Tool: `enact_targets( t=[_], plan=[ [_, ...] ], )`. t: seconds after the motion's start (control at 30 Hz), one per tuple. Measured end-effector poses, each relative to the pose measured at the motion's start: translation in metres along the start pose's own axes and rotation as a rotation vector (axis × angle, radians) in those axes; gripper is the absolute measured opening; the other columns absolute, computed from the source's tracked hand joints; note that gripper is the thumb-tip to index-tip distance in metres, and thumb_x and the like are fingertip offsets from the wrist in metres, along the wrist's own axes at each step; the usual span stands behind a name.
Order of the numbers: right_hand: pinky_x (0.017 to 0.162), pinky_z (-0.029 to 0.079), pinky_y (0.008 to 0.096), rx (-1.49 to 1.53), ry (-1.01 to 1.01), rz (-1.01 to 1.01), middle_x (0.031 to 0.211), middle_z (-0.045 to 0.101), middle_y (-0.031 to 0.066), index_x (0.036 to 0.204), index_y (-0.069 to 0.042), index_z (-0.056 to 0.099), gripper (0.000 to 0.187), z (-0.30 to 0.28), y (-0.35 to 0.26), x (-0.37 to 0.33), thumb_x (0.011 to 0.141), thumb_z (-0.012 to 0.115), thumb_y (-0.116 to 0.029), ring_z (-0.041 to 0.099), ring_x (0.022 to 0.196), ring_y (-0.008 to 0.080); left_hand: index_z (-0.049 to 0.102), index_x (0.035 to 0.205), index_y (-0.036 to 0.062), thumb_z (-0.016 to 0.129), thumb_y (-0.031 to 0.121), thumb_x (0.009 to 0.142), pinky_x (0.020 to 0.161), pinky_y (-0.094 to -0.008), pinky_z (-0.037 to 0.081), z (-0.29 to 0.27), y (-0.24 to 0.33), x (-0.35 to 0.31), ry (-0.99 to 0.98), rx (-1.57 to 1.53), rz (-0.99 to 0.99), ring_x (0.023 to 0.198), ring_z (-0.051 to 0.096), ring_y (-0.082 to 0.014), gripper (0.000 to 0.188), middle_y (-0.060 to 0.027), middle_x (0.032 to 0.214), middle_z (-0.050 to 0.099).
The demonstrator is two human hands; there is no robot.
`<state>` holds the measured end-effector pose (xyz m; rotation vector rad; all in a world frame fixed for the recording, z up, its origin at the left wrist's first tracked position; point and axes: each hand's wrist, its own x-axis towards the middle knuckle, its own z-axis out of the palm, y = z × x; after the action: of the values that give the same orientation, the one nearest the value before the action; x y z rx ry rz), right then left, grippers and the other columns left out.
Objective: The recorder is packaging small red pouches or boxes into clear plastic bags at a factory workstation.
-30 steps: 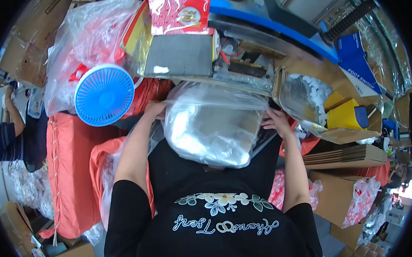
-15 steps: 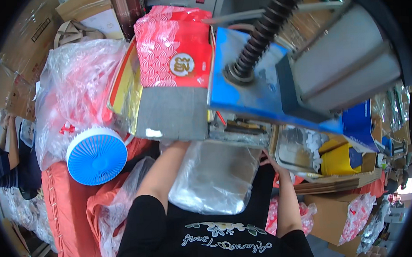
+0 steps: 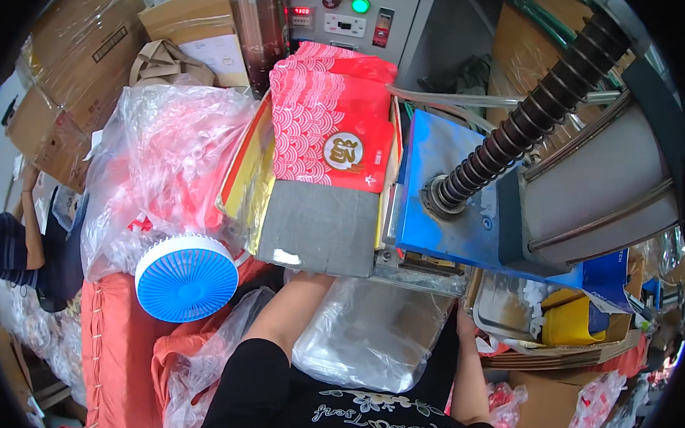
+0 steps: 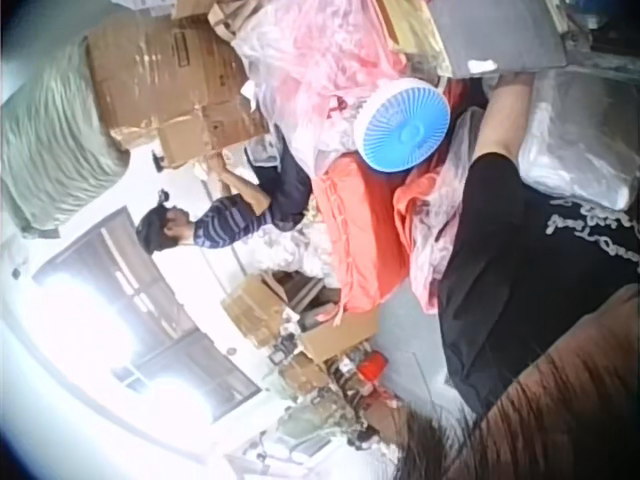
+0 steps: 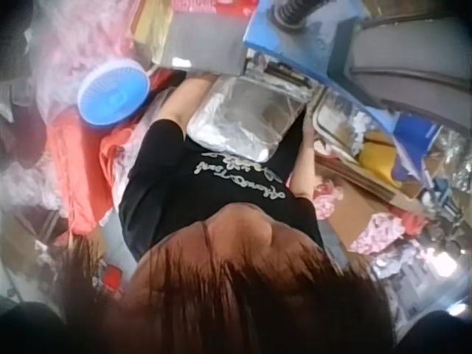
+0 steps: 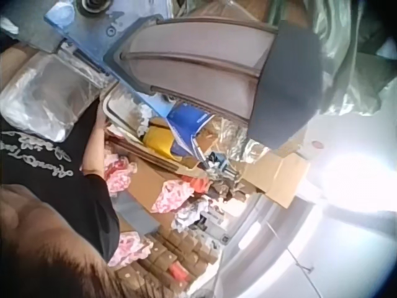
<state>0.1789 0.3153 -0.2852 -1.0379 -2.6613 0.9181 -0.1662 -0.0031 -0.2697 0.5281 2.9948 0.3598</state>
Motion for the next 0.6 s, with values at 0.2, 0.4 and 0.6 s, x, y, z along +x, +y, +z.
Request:
enact_targets(
  t=[0.2, 0.4, 0.6],
  plan=[
    [0.104, 0.038, 0.0413, 0.251, 0.085, 0.074, 0.126, 0.06, 0.0249, 0.127, 0.004, 0.057, 0.056, -0.004, -0.015, -0.005, 0.095, 0.059, -0.041, 0.054, 0.123, 0.0339, 0.036, 0.149, 0.0103, 0.055, 0.065, 0.085, 0.12, -0.0427, 0.02, -0.009, 0.001, 0.001, 0.059, -0.056, -0.017, 0.145, 0.028, -0.0314, 0.086, -0.0132, 0.156, 0.032],
    [0.09, 0.046, 0.0422, -0.143, -0.009, -0.215, 0.098, 0.066, 0.0267, 0.107, 0.002, 0.067, 0.029, -0.054, -0.14, -0.051, 0.079, 0.058, 0.002, 0.062, 0.101, 0.0428, 0.037, 0.149, 0.01, 0.054, 0.065, 0.086, 0.12, -0.0425, 0.02, -0.019, -0.013, -0.009, 0.09, -0.087, -0.049, 0.144, 0.029, -0.0313, 0.085, -0.0133, 0.156, 0.033],
    [0.085, 0.05, 0.0368, 0.005, 0.433, -0.273, 0.1, 0.071, 0.0198, 0.105, 0.002, 0.069, 0.018, -0.059, -0.15, -0.068, 0.092, 0.06, -0.008, 0.067, 0.093, 0.0328, 0.037, 0.148, 0.0096, 0.054, 0.065, 0.086, 0.12, -0.0424, 0.021, -0.013, -0.035, -0.003, -0.015, -0.12, -0.003, 0.144, 0.029, -0.0313, 0.085, -0.0134, 0.156, 0.033]
  ],
)
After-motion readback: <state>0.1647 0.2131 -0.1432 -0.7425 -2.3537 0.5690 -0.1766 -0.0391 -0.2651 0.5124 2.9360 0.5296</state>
